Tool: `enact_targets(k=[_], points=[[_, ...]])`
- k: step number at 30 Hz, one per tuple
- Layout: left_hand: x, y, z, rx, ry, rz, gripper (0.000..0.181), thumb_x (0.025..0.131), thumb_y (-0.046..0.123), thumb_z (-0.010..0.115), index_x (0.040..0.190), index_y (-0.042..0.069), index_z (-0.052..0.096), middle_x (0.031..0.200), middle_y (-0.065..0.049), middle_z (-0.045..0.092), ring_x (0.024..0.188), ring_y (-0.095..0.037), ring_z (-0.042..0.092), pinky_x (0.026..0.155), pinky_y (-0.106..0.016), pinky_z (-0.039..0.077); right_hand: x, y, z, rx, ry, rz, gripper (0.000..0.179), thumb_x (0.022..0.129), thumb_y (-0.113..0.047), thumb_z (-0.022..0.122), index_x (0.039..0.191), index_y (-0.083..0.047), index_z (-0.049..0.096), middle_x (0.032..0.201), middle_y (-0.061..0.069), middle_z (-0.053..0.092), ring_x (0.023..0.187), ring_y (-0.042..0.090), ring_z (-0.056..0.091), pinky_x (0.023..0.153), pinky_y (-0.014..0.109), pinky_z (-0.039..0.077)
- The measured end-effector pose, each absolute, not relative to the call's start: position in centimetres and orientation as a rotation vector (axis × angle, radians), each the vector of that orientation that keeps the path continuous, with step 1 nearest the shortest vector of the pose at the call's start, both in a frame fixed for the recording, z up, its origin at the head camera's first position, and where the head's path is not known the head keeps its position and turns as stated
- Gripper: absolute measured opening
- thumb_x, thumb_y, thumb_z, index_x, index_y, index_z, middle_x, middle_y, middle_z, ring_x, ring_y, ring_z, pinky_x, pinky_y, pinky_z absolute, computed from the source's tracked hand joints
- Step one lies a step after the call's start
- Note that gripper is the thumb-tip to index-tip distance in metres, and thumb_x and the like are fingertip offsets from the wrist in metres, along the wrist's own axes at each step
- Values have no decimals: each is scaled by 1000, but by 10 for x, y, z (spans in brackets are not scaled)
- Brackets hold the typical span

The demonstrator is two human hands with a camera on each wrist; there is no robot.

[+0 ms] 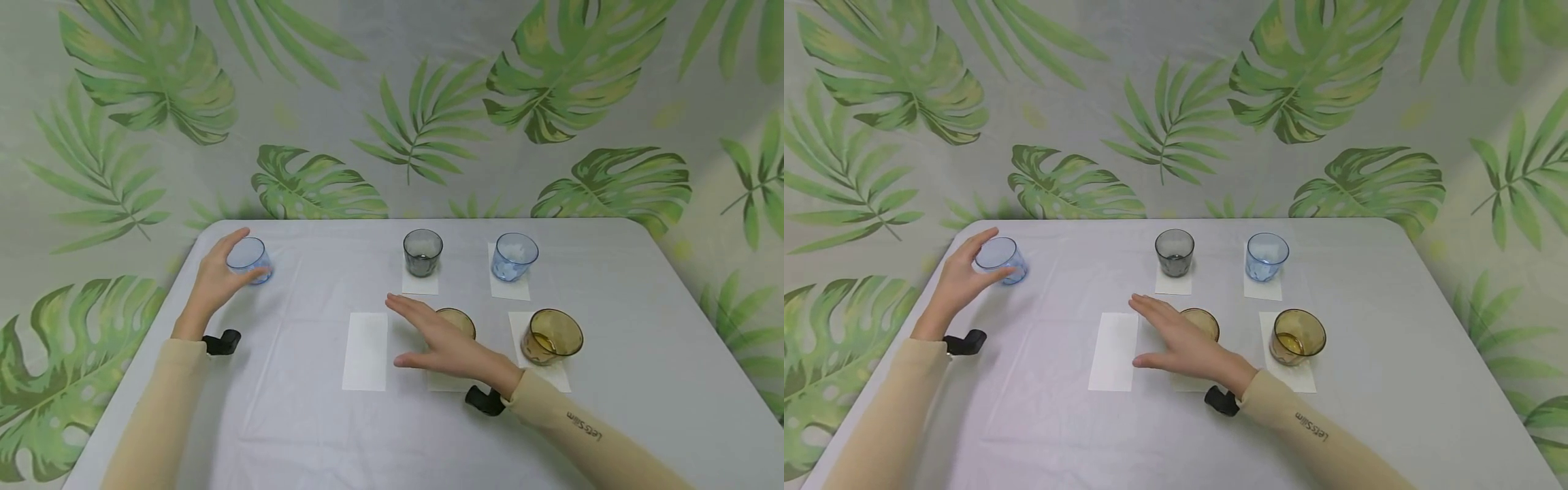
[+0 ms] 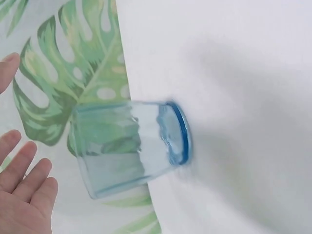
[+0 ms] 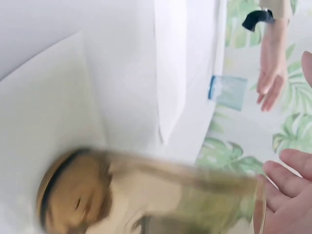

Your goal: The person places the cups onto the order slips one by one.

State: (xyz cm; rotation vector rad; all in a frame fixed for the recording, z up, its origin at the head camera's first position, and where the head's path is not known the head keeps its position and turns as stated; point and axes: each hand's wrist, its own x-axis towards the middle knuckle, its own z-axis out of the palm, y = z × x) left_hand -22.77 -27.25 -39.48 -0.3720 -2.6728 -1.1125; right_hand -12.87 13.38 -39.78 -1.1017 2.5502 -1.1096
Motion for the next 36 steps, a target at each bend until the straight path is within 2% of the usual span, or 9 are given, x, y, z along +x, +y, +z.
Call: enact_targets(k=[8, 13, 19, 27, 36], points=[[-235, -289, -404, -243, -2725, -1112, 81, 83, 24, 77, 148, 3, 34, 151, -20, 30, 139, -38, 23, 110, -57, 19, -125, 114, -401, -1112, 2459, -1155, 83, 87, -35, 71, 152, -10, 25, 156, 2, 21, 142, 16, 17, 113, 38, 23], [-236, -296, -409, -193, -2766, -1128, 85, 84, 28, 76, 150, 4, 28, 154, -19, 24, 140, -39, 18, 110, -59, 16, -125, 104, -405, -1125, 2476, -1132, 83, 87, -33, 71, 151, -8, 25, 156, 4, 22, 143, 17, 17, 114, 38, 22], [-238, -297, -414, -162, -2790, -1188, 87, 85, 27, 75, 151, 3, 23, 154, -20, 21, 137, -44, 22, 110, -55, 22, -123, 98, -408, -1106, 2479, -1110, 83, 88, -33, 71, 152, -10, 25, 157, 3, 20, 143, 14, 15, 114, 37, 22], [-240, -295, -419, -144, -2785, -1219, 85, 85, 23, 75, 151, 2, 24, 150, -27, 25, 135, -44, 27, 109, -52, 26, -120, 93, -419, -1045, 2487, -1110, 82, 88, -32, 71, 151, -8, 26, 156, 6, 21, 143, 19, 15, 114, 40, 21], [-242, -294, -421, -100, -2762, -1239, 84, 85, 20, 74, 150, 0, 25, 148, -28, 28, 134, -42, 31, 108, -48, 30, -120, 90, -436, -956, 2568, -1004, 81, 86, -29, 73, 149, -2, 29, 155, 11, 24, 143, 25, 17, 114, 42, 21]])
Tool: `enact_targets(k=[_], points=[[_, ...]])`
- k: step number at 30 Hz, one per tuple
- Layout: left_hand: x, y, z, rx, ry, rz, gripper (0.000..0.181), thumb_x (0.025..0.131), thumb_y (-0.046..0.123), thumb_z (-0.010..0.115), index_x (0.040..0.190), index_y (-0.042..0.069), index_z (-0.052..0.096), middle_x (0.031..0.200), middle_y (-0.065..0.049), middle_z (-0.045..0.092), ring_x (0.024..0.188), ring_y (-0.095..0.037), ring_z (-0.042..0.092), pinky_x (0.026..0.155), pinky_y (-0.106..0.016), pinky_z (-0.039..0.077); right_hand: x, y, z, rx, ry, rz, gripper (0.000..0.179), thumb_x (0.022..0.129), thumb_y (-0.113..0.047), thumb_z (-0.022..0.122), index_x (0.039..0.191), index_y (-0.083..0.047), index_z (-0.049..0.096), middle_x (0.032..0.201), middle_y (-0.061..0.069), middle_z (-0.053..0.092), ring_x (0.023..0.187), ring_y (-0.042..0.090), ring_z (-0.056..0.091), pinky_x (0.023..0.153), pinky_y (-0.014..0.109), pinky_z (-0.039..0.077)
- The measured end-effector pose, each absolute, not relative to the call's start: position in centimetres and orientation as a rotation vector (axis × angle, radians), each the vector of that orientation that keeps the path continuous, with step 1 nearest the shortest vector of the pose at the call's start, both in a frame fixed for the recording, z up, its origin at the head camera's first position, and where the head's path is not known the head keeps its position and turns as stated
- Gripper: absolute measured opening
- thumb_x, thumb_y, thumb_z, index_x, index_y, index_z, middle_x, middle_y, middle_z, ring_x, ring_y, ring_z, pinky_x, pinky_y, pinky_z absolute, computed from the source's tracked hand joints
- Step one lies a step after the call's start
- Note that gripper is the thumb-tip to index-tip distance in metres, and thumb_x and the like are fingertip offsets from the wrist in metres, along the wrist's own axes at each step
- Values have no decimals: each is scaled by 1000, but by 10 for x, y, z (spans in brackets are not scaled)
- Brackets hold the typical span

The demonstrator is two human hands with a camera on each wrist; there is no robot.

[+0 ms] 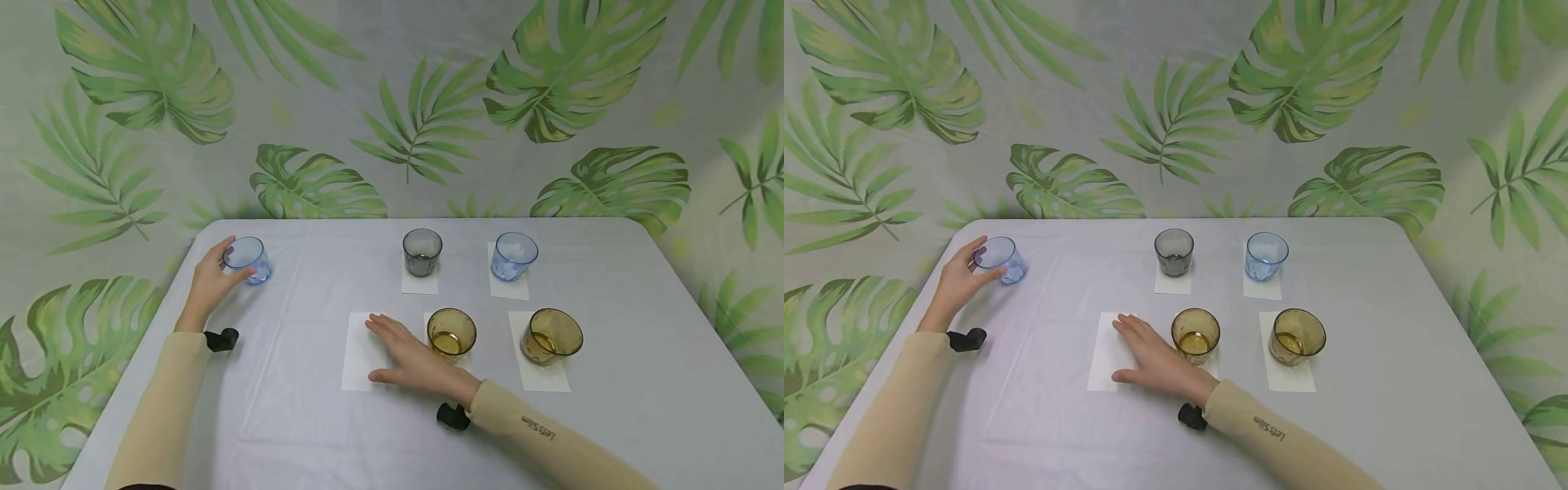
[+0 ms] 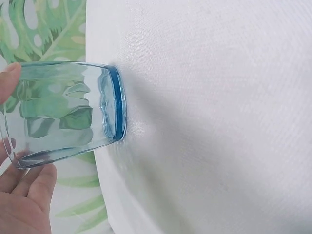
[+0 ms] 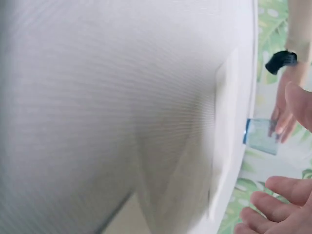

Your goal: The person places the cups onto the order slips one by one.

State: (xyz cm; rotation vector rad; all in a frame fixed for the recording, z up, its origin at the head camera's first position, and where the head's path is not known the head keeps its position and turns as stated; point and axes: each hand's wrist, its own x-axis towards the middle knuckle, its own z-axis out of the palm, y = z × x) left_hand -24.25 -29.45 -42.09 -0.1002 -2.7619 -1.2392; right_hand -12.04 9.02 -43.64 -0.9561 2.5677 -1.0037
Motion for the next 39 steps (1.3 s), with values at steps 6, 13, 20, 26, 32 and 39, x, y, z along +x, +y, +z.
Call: enact_targets(k=[6, 13, 20, 26, 32, 39], points=[[-243, -294, -421, -84, -2737, -1274, 81, 86, 19, 73, 150, 0, 26, 150, -25, 28, 134, -40, 32, 108, -48, 31, -121, 91, -445, -910, 2593, -979, 79, 87, -25, 72, 147, 2, 30, 154, 16, 24, 142, 30, 18, 113, 44, 21], [-242, -294, -423, -80, -2696, -1293, 78, 85, 17, 74, 147, -2, 30, 147, -24, 33, 132, -38, 35, 107, -46, 32, -123, 89, -450, -883, 2592, -962, 78, 87, -24, 72, 146, 4, 30, 153, 19, 23, 142, 34, 17, 113, 46, 20], [-237, -289, -424, -99, -2685, -1296, 75, 84, 15, 76, 145, -3, 36, 146, -23, 36, 131, -37, 37, 107, -44, 33, -124, 85, -449, -828, 2601, -891, 79, 86, -26, 73, 146, 5, 31, 153, 19, 23, 142, 34, 15, 113, 47, 20], [-231, -279, -422, -184, -2681, -1284, 73, 82, 12, 78, 142, -4, 40, 144, -23, 39, 130, -37, 39, 105, -44, 35, -125, 83, -451, -802, 2624, -836, 79, 84, -23, 75, 144, 6, 33, 153, 18, 24, 142, 33, 15, 114, 46, 19], [-226, -266, -419, -268, -2673, -1304, 72, 81, 12, 78, 141, -2, 42, 142, -21, 41, 128, -36, 40, 105, -43, 35, -127, 80, -451, -797, 2629, -803, 80, 84, -23, 75, 145, 6, 32, 154, 18, 22, 143, 32, 14, 114, 45, 18], [-217, -248, -412, -386, -2663, -1332, 72, 80, 10, 79, 141, 0, 43, 141, -18, 43, 128, -34, 42, 104, -43, 36, -131, 78, -453, -789, 2639, -778, 80, 85, -25, 74, 145, 6, 32, 154, 18, 22, 143, 32, 14, 114, 44, 17]])
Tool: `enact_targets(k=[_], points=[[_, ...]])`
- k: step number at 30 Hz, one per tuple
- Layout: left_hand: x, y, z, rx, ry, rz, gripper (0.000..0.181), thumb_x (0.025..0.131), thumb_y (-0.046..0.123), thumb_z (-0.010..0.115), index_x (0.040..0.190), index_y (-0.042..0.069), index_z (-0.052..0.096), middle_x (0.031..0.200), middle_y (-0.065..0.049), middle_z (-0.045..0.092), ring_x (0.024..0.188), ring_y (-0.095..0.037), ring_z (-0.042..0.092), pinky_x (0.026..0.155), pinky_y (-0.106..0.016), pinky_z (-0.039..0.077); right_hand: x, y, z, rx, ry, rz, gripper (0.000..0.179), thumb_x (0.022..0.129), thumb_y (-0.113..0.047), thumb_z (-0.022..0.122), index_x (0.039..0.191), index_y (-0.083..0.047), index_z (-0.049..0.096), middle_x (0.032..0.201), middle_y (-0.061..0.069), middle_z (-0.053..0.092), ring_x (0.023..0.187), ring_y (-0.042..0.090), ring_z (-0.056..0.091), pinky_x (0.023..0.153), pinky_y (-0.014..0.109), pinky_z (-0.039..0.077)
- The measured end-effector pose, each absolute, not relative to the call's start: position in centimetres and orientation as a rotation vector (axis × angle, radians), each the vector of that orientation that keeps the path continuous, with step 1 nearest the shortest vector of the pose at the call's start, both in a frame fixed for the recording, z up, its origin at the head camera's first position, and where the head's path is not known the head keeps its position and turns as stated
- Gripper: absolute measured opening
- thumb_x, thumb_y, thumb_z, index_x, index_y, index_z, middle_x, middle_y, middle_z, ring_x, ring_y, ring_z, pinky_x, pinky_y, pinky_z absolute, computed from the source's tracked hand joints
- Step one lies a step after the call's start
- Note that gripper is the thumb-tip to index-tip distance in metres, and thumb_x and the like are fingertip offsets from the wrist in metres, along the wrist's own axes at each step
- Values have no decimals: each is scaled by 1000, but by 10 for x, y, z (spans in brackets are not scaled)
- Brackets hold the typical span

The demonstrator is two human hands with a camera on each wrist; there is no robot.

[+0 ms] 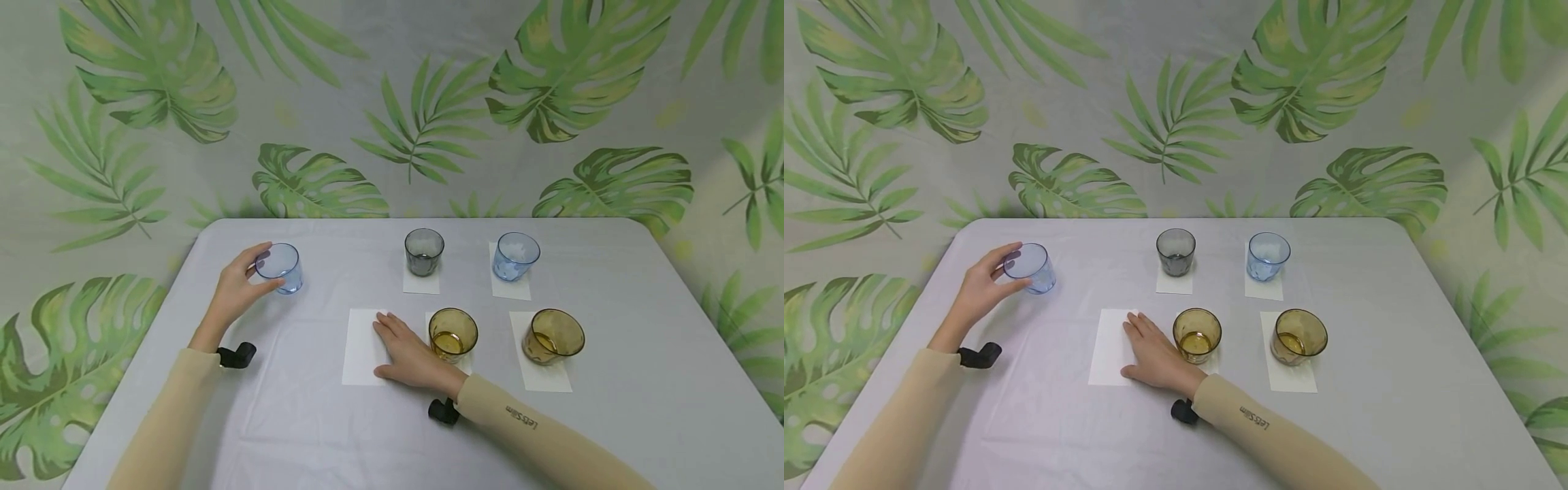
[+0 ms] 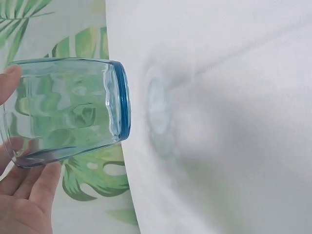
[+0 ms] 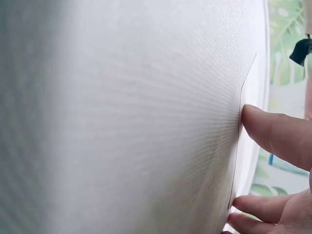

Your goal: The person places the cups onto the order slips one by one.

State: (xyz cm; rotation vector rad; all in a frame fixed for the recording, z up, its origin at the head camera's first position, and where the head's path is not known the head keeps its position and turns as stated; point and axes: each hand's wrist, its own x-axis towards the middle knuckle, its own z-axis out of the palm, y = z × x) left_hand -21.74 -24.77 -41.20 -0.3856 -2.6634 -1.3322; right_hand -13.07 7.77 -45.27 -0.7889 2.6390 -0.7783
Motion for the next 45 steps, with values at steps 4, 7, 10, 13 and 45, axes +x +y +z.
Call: enact_targets(k=[4, 7, 10, 13, 45], points=[[-214, -238, -409, -460, -2654, -1341, 72, 78, 9, 80, 140, 0, 44, 141, -17, 44, 127, -33, 43, 103, -41, 38, -132, 77, -453, -784, 2640, -771, 80, 85, -25, 74, 145, 5, 32, 155, 17, 21, 143, 32, 13, 114, 44, 17], [-211, -231, -407, -512, -2645, -1350, 72, 78, 7, 80, 140, 0, 45, 140, -18, 45, 126, -33, 44, 102, -39, 39, -132, 77, -453, -784, 2642, -766, 80, 85, -26, 74, 146, 5, 32, 155, 17, 21, 143, 32, 13, 114, 44, 17], [-208, -225, -406, -552, -2642, -1360, 71, 77, 6, 80, 139, 0, 45, 140, -17, 45, 126, -33, 44, 102, -38, 39, -133, 77, -453, -784, 2641, -760, 81, 85, -26, 74, 146, 5, 31, 155, 17, 21, 143, 32, 13, 115, 43, 17], [-206, -219, -406, -583, -2647, -1369, 72, 77, 6, 80, 140, 1, 46, 140, -17, 45, 126, -32, 44, 102, -38, 39, -134, 76, -453, -790, 2641, -760, 80, 85, -25, 74, 145, 6, 32, 154, 19, 22, 143, 32, 14, 114, 43, 17], [-179, -175, -412, -865, -2700, -1449, 73, 76, 12, 83, 140, 5, 47, 139, -10, 47, 125, -27, 46, 101, -41, 41, -137, 76, -453, -777, 2644, -793, 80, 83, -25, 76, 144, 6, 34, 153, 20, 24, 141, 34, 20, 113, 44, 22]])
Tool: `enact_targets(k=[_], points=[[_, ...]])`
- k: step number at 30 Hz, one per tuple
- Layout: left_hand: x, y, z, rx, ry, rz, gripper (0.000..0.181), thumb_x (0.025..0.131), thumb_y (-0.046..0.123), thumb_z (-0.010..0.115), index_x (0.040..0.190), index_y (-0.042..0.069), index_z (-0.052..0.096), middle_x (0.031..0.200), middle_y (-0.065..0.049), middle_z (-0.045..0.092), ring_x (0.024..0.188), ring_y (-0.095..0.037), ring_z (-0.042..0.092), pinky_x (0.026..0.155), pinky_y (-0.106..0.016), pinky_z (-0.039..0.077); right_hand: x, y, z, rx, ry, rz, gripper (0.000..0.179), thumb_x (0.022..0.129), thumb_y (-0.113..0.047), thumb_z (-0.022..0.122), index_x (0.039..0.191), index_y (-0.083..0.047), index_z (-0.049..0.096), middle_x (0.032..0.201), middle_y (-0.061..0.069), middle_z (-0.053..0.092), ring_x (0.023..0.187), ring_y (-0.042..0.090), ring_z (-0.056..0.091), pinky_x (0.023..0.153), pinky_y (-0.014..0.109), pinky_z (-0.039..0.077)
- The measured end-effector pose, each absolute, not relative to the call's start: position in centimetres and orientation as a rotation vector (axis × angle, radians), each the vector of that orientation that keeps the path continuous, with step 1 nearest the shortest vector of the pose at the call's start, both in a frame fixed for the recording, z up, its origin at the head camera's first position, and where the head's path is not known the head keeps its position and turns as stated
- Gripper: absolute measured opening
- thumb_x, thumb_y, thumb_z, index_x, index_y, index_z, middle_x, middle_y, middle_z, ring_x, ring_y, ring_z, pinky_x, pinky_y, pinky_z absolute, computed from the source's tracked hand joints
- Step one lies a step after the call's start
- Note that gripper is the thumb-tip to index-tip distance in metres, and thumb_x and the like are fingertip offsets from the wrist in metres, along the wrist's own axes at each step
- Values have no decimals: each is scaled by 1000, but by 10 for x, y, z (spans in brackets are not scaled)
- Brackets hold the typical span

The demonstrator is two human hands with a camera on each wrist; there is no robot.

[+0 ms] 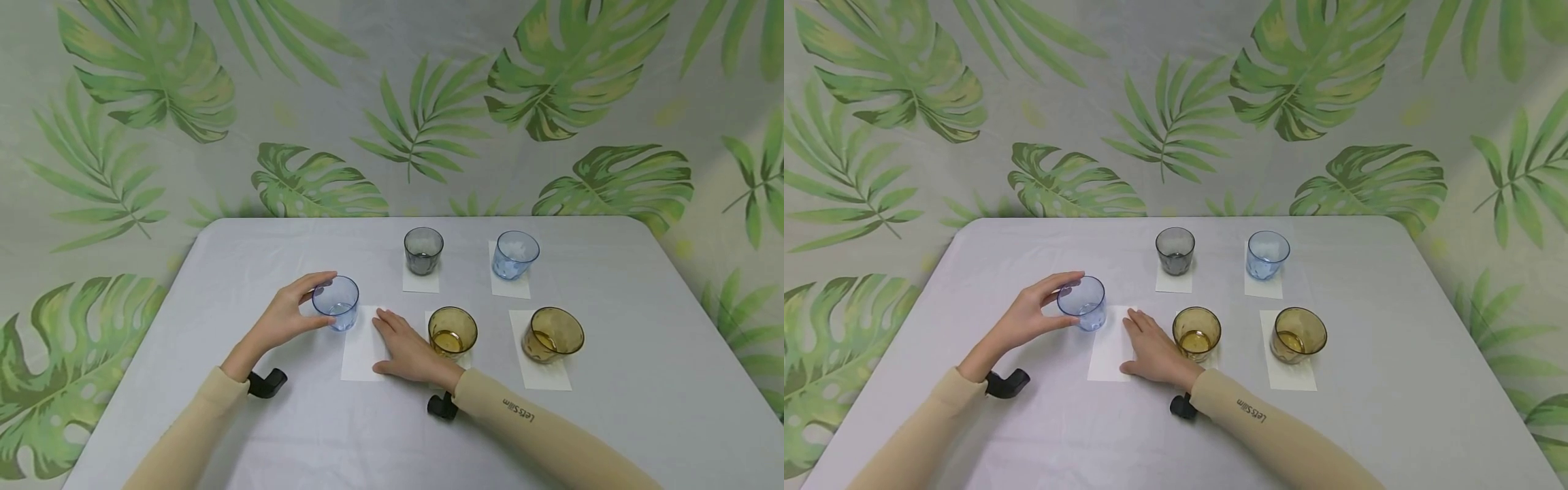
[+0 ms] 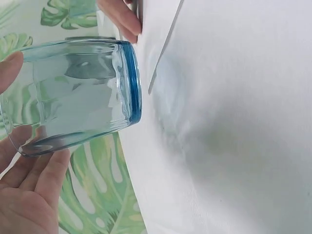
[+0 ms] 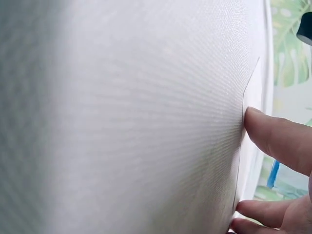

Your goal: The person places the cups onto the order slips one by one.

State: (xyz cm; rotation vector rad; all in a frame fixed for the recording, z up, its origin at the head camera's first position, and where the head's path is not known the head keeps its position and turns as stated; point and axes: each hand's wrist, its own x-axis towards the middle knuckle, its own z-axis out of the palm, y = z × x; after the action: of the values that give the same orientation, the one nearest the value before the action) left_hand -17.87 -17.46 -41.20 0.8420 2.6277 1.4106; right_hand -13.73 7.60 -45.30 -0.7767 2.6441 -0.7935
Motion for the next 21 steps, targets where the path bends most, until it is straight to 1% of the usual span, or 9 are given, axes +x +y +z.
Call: enact_targets(k=[10, 18, 21], points=[[-172, -165, -416, 899, 2593, 1386, 74, 75, 11, 83, 140, 6, 48, 140, -11, 47, 126, -28, 46, 100, -39, 42, -138, 76, -453, -775, 2637, -806, 81, 83, -26, 76, 144, 6, 34, 153, 19, 24, 141, 34, 20, 113, 44, 22], [-168, -159, -420, 929, 2525, 1404, 75, 74, 10, 83, 140, 7, 48, 140, -9, 47, 126, -27, 46, 100, -37, 42, -138, 77, -453, -780, 2633, -819, 80, 83, -26, 76, 143, 6, 35, 153, 20, 24, 141, 34, 20, 113, 44, 22], [-165, -156, -423, 949, 2487, 1422, 74, 74, 10, 83, 139, 6, 48, 140, -10, 48, 127, -27, 46, 101, -37, 42, -138, 77, -453, -785, 2635, -816, 81, 83, -26, 76, 144, 7, 34, 153, 20, 23, 141, 34, 19, 114, 44, 21]])
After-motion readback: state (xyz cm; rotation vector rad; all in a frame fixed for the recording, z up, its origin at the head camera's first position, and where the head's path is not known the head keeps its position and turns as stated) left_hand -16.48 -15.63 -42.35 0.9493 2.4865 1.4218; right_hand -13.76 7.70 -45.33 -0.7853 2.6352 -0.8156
